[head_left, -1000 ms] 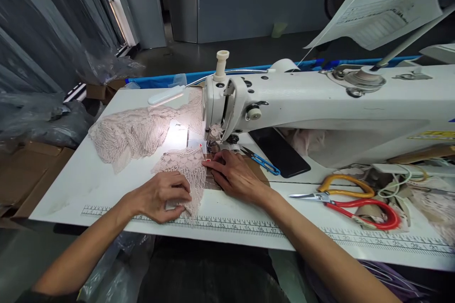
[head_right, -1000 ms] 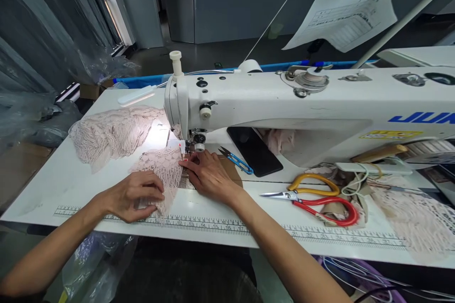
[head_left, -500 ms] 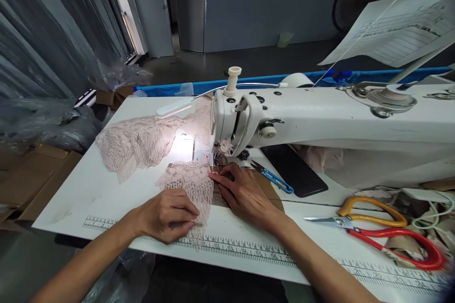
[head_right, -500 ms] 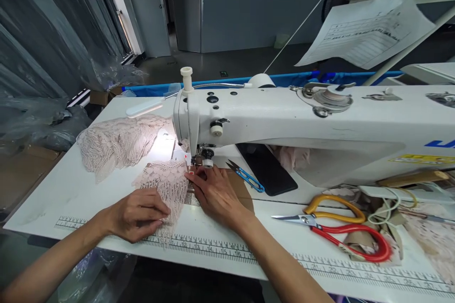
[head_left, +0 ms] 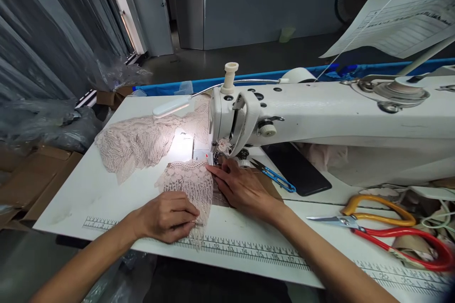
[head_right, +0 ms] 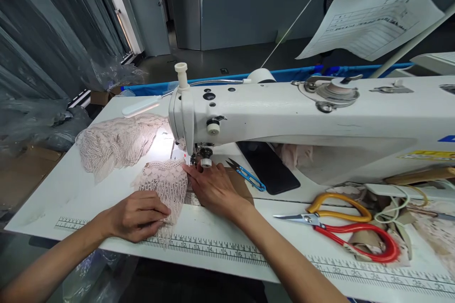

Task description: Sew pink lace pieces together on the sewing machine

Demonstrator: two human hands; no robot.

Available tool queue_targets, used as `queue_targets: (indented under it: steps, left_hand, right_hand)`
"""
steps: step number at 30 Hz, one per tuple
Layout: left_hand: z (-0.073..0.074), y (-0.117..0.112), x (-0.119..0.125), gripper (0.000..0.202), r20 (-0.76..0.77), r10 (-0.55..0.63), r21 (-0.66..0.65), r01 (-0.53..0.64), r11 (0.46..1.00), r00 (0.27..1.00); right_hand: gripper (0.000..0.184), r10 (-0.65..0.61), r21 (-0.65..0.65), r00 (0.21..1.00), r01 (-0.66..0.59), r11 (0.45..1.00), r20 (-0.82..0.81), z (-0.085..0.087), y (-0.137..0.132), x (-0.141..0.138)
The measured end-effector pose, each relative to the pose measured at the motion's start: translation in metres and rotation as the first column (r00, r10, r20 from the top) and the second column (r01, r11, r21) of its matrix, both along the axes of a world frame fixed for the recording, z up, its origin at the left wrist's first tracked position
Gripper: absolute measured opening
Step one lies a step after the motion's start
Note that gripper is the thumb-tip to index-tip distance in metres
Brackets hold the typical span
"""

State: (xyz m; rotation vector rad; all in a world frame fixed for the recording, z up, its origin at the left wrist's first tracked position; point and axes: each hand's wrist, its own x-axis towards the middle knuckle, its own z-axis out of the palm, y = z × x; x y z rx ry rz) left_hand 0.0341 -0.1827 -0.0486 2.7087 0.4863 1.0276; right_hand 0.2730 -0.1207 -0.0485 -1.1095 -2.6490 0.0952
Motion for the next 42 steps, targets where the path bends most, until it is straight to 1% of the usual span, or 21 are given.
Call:
queue_targets:
  steps: [4,6,12,16,20,24,26,30,33,38,42]
  left_hand:
    - [0.003,0.0,0.0,0.01,-0.032,0.034,0.052,-0.032,0.998,0.999]
    - [0.003,0.0,0.0,0.01,-0.025,0.039,0.061,-0.037,0.997,0.999]
    - [0.005,-0.001,0.0,0.009,-0.025,0.032,0.05,-0.031,0.998,0.999]
    - [0.004,-0.001,0.001,0.007,-0.052,0.011,0.052,-0.008,0.999,0.999]
    - [0.004,0.0,0.0,0.009,-0.028,0.044,0.103,-0.041,0.994,0.999]
    - [0.004,0.0,-0.001,0.012,-0.026,0.066,0.107,-0.063,0.992,0.997]
    - [0.005,0.0,-0.001,0.012,-0.035,0.074,0.104,-0.07,0.992,0.997]
    - [0.003,0.0,-0.002,0.011,-0.055,0.072,0.103,-0.066,0.992,0.996]
    - [0.002,0.0,-0.003,0.01,-0.069,0.071,0.103,-0.064,0.993,0.995]
    - [0.001,-0.001,-0.004,0.012,-0.117,0.083,0.099,-0.071,0.993,0.99]
    - [0.003,0.0,-0.004,0.011,-0.151,0.08,0.119,-0.062,0.991,0.985]
  right_hand:
    - [0.042,0.054,-0.17,0.994,-0.07,0.983,-0.1,0.001,0.005,0.015]
    - [0.041,0.067,-0.196,0.987,-0.096,0.976,-0.147,-0.001,0.005,0.019]
    - [0.037,0.093,-0.128,0.982,-0.115,0.985,-0.164,-0.003,-0.003,0.016]
    - [0.037,0.08,-0.136,0.974,-0.11,0.985,-0.211,-0.006,-0.005,0.014]
    - [0.039,0.049,-0.153,0.961,-0.094,0.984,-0.272,-0.006,-0.008,0.018]
    - [0.041,0.154,-0.139,0.954,-0.194,0.971,-0.256,-0.004,-0.012,0.021]
    - [0.042,0.183,-0.135,0.954,-0.219,0.966,-0.236,-0.005,-0.013,0.02]
    - [0.039,0.159,-0.135,0.967,-0.188,0.973,-0.197,-0.009,-0.013,0.016]
    - [0.038,0.137,-0.156,0.973,-0.168,0.973,-0.188,-0.007,-0.014,0.014]
    - [0.036,0.109,-0.196,0.974,-0.148,0.969,-0.198,-0.003,-0.016,0.013]
    - [0.037,0.108,-0.204,0.969,-0.154,0.967,-0.221,-0.004,-0.016,0.013]
